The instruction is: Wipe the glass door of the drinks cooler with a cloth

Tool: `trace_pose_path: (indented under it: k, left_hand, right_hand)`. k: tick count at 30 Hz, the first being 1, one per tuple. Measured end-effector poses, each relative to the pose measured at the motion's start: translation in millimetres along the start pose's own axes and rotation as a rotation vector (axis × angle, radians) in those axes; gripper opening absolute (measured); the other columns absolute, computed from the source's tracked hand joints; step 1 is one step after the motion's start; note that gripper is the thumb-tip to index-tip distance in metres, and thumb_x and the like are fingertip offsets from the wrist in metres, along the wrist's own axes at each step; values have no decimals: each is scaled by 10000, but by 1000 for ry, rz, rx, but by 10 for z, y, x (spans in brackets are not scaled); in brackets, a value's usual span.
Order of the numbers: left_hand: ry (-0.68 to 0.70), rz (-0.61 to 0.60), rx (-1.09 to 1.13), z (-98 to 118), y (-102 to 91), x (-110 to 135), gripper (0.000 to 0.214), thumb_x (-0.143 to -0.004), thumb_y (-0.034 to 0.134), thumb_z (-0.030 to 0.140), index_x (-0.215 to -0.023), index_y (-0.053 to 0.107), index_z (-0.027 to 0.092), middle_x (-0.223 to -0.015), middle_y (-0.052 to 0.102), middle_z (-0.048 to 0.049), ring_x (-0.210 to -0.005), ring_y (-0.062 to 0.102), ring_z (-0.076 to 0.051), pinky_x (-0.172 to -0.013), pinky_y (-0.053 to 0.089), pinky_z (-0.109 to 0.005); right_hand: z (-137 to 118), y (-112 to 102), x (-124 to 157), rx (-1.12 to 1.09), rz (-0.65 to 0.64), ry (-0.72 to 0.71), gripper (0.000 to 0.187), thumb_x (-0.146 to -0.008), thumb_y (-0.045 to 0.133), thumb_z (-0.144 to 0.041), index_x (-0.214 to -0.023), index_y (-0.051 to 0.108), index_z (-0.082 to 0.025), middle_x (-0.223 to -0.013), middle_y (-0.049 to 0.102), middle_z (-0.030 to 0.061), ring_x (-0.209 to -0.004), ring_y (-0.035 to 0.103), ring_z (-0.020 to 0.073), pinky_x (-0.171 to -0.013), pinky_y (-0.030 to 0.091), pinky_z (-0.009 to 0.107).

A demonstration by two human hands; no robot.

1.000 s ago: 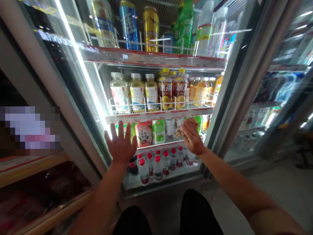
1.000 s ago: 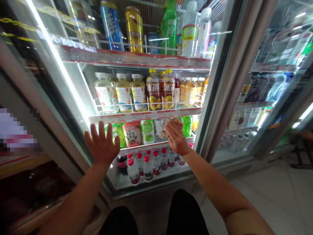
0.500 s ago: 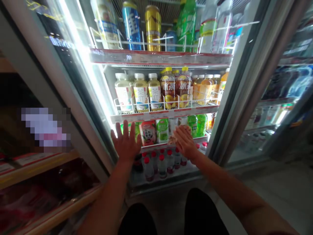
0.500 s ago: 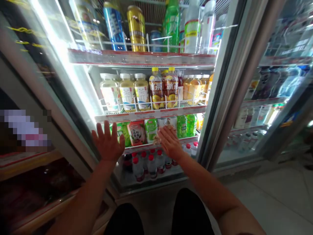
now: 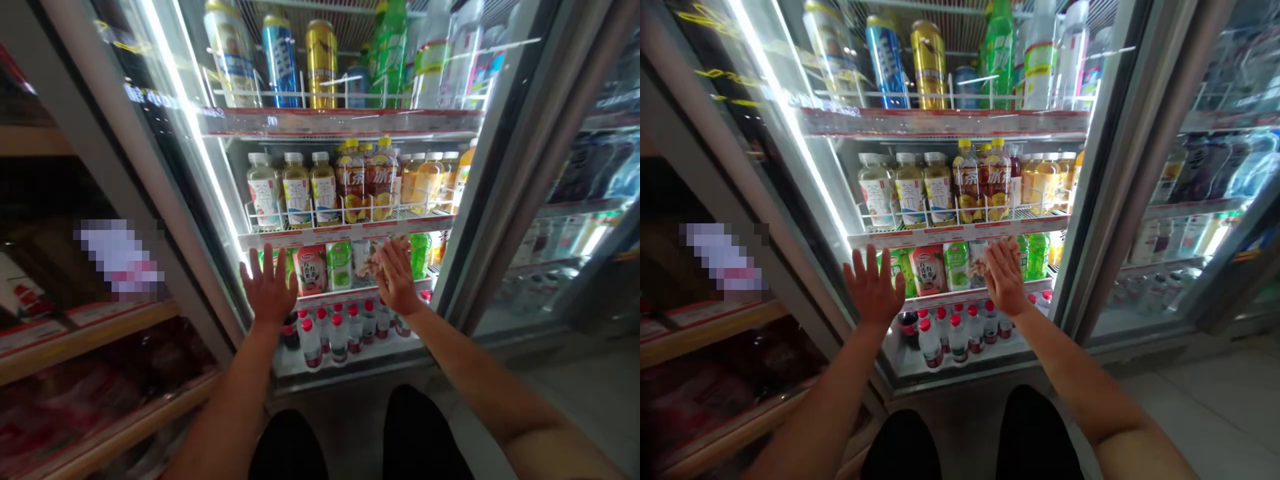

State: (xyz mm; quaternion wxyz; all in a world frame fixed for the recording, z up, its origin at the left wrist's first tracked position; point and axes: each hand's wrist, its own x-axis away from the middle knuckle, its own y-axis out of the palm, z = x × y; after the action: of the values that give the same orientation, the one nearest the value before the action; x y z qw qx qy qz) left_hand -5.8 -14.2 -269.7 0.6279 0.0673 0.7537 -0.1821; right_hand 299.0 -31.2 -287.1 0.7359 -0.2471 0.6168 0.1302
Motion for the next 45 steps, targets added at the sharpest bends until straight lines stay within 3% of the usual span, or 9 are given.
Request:
trace_pose_path:
  k: [4, 11, 17, 23, 30, 36, 38, 42, 45]
  left_hand:
    - [-31, -19, -15, 4, 2, 11, 614, -986, 529, 337, -1570, 399, 198, -1626, 315, -123, -1557, 74, -296, -1273, 59, -551]
    - [27, 34, -51, 21, -29, -10, 649, -993, 533, 302, -1598, 332, 185, -1638, 276, -123, -1559, 71, -276, -1282, 53, -508]
    - [7, 21, -33, 23, -23, 0, 633, -998, 516, 307, -1596, 340, 193, -1639, 280, -114, -1558, 68, -286, -1281, 56, -528]
    - [27, 41, -48, 48, -47, -19, 657, -1004, 517, 288, -1613, 292, 192, -1643, 262, -120, -1559, 79, -281, -1282, 60, -507]
    - [46, 52, -68, 39, -48, -27, 684, -1001, 524, 285, -1623, 256, 190, -1650, 240, -118, -1560, 72, -285, -1278, 68, -513]
    - [37, 49, -48, 41, -50, -31, 659, -997, 533, 284, -1607, 305, 185, -1647, 251, -119, -1561, 73, -274, -1281, 56, -501]
    - [35, 48, -61, 44, -48, -32, 644, -1002, 521, 290, -1603, 317, 183, -1648, 250, -119, -1560, 78, -275, -1280, 65, -504]
    - [26, 51, -65, 35, -31, -19, 633, -1002, 513, 304, -1599, 332, 196, -1641, 279, -109, -1559, 90, -271, -1281, 79, -509]
    - [-22, 10, -23, 15, -10, 8, 611, -995, 522, 317, -1579, 381, 206, -1628, 318, -107, -1559, 84, -277, -1281, 65, -529]
  right_hand:
    - [-20, 41, -142, -8, 164, 152, 695, -1005, 494, -193, -1630, 195, -251, -1652, 297, 110, -1548, 247, 309, -1241, 304, 606]
    - [-217, 89, -93, -41, -89, -155, 729, -986, 534, -154, -1629, 201, -235, -1565, 460, 105, -1517, 336, 262, -1243, 361, 500]
    - [-176, 99, -357, -28, 165, 72, 717, -990, 511, -164, -1630, 197, -249, -1644, 318, 89, -1539, 277, 305, -1237, 342, 575]
    - [-376, 155, -107, -94, -185, -286, 748, -972, 548, -139, -1629, 194, -200, -1527, 513, 89, -1511, 352, 251, -1251, 358, 476]
    - [-291, 162, -413, -51, 132, 51, 736, -983, 506, -141, -1631, 181, -267, -1635, 341, 76, -1535, 289, 295, -1249, 329, 558]
    - [-478, 178, -69, -130, -224, -327, 646, -992, 499, -149, -1602, 293, -199, -1508, 535, 79, -1487, 397, 225, -1247, 371, 445]
    - [-408, 148, -106, -113, -195, -279, 636, -990, 501, -151, -1595, 311, -199, -1520, 520, 87, -1494, 386, 231, -1248, 364, 457]
    - [-286, 150, -288, -46, 42, -43, 690, -975, 509, -149, -1615, 258, -215, -1580, 435, 116, -1532, 303, 275, -1234, 354, 539]
    - [-376, 207, -222, -53, -10, -87, 672, -981, 495, -161, -1612, 271, -216, -1568, 455, 105, -1523, 324, 266, -1239, 358, 518]
